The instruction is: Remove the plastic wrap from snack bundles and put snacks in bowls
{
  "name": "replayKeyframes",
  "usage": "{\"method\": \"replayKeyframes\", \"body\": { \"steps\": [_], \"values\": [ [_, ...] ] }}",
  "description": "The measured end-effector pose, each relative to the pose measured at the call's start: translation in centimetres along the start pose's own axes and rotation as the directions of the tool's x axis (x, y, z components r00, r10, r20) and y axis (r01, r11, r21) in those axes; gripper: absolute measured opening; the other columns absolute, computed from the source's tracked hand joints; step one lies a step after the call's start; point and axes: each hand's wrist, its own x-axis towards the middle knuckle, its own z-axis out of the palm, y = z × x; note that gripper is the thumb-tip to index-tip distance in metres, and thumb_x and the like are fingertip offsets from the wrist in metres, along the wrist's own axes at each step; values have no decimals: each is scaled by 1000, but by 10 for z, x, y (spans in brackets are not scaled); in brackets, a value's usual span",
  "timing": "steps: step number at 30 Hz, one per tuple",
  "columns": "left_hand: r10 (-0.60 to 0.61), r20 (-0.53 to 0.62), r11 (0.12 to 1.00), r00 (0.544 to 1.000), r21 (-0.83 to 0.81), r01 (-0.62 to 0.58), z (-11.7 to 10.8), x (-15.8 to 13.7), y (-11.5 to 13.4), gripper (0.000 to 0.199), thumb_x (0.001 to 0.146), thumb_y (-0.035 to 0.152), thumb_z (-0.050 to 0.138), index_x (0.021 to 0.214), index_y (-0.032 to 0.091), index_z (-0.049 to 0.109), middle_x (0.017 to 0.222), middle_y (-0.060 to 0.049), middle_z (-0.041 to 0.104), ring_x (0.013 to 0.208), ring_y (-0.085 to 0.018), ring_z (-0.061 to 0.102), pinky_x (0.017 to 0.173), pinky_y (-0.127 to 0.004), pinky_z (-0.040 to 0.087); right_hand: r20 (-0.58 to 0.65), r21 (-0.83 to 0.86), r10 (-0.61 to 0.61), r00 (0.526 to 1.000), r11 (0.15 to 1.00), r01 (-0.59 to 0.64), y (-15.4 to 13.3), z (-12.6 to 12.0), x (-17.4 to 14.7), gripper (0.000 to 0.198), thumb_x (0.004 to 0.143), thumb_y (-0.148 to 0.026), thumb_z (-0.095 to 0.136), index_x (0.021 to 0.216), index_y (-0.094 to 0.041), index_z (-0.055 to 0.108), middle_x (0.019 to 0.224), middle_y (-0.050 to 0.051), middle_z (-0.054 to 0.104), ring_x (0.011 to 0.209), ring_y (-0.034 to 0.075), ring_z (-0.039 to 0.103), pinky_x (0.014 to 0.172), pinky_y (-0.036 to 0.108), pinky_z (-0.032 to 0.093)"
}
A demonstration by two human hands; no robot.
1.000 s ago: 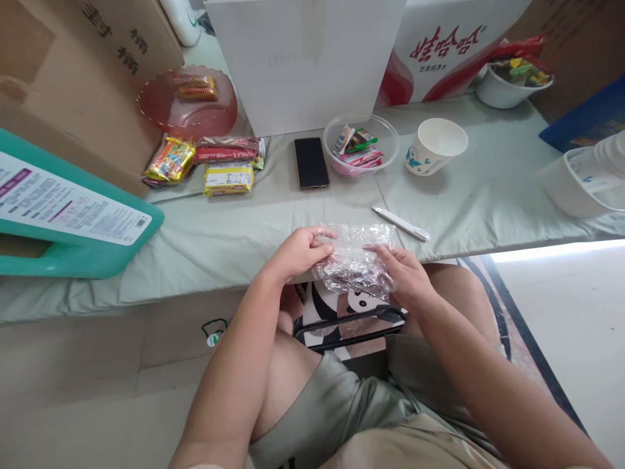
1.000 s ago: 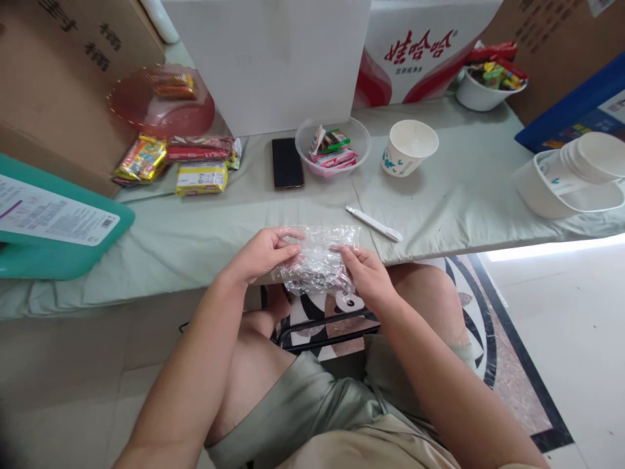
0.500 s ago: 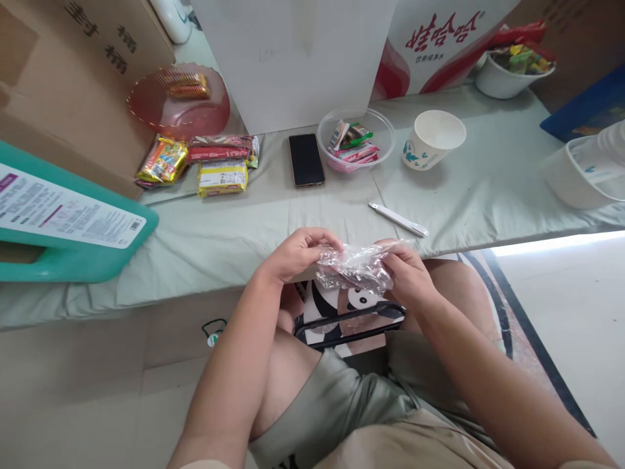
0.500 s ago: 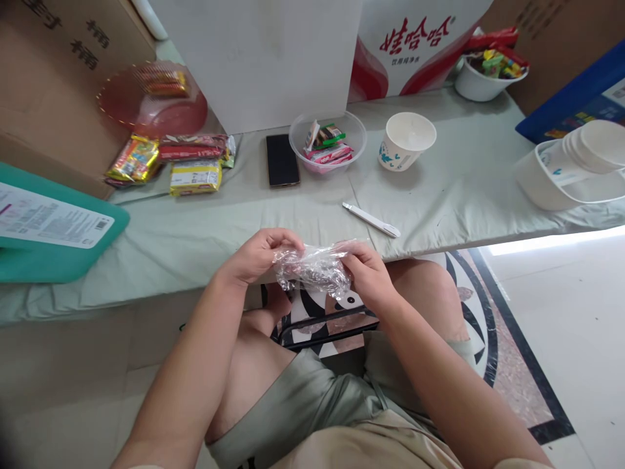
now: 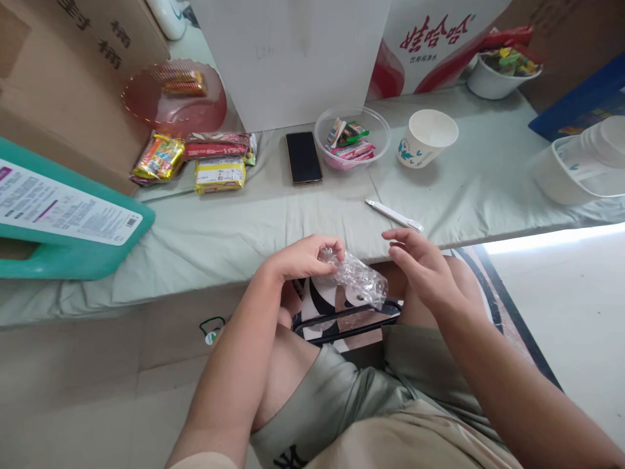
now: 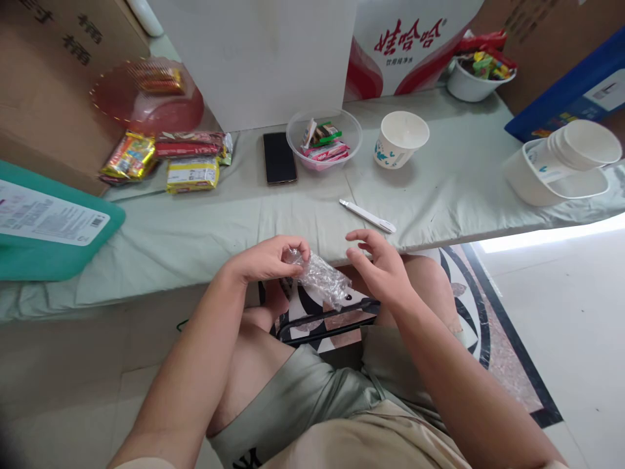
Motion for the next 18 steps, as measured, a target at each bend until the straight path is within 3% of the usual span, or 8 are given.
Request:
{"method": "replayKeyframes", "body": {
  "steps": [3,5,6,8,10,12,14,18],
  "values": [
    [38,35,998,999,47,-39,-2,-3,-2,19,73,21,68,93,19,66,77,3,62,61,-9,51,59,-22,41,320,-51,133,938,991,-124,-2,12,2,28,77,-40,74,100,-24,71,92,4,72,85,22,64,76,35,52],
    [100,-138,989,985,124,-83,-3,-6,-3,31,76,20,65,107,21,66,96,-2,69,74,-12,61,69,-26,50,494,-147,215,843,976,-162,0,24,2,16,79,-34,68,86,-20,69,72,0,65,66,17,58,62,30,45],
    [157,-283,975,946,198,-103,-2,-7,-3,35,77,18,64,112,22,65,106,-4,70,83,-15,65,77,-29,53,502,-191,234,833,969,-157,1,29,2,13,80,-31,65,81,-19,67,66,-1,61,62,15,54,58,28,42],
    [322,-520,917,791,379,-124,3,-9,-1,31,79,18,63,111,21,66,113,-8,70,99,-20,66,90,-36,54,403,-254,232,885,958,-135,4,37,2,12,81,-27,59,76,-18,65,61,-3,57,59,13,49,56,26,37],
    [451,-525,847,722,507,-160,14,-9,3,23,84,23,62,106,19,68,112,-9,71,108,-23,66,100,-40,52,300,-295,192,934,950,-101,5,40,2,11,80,-27,58,73,-19,62,60,-3,55,58,13,47,54,26,35],
    [445,-369,834,816,503,-227,27,-6,9,27,89,30,62,113,19,69,122,-12,71,118,-27,65,107,-44,49,288,-258,124,950,965,-47,3,39,3,8,79,-25,59,73,-20,60,64,-2,59,61,14,50,57,26,37],
    [299,-221,895,928,403,-192,35,-2,13,45,91,41,63,130,20,65,131,-13,69,121,-30,64,106,-47,50,312,-140,39,949,990,5,1,36,4,4,78,-24,61,78,-20,61,74,0,65,68,15,56,61,28,43],
    [109,-126,984,986,155,-89,30,6,14,66,90,46,65,151,27,49,117,-8,74,99,-25,70,89,-40,56,370,161,12,929,984,-76,-5,33,4,15,84,-27,64,99,-24,64,77,-1,62,62,14,55,57,28,48]
  ]
}}
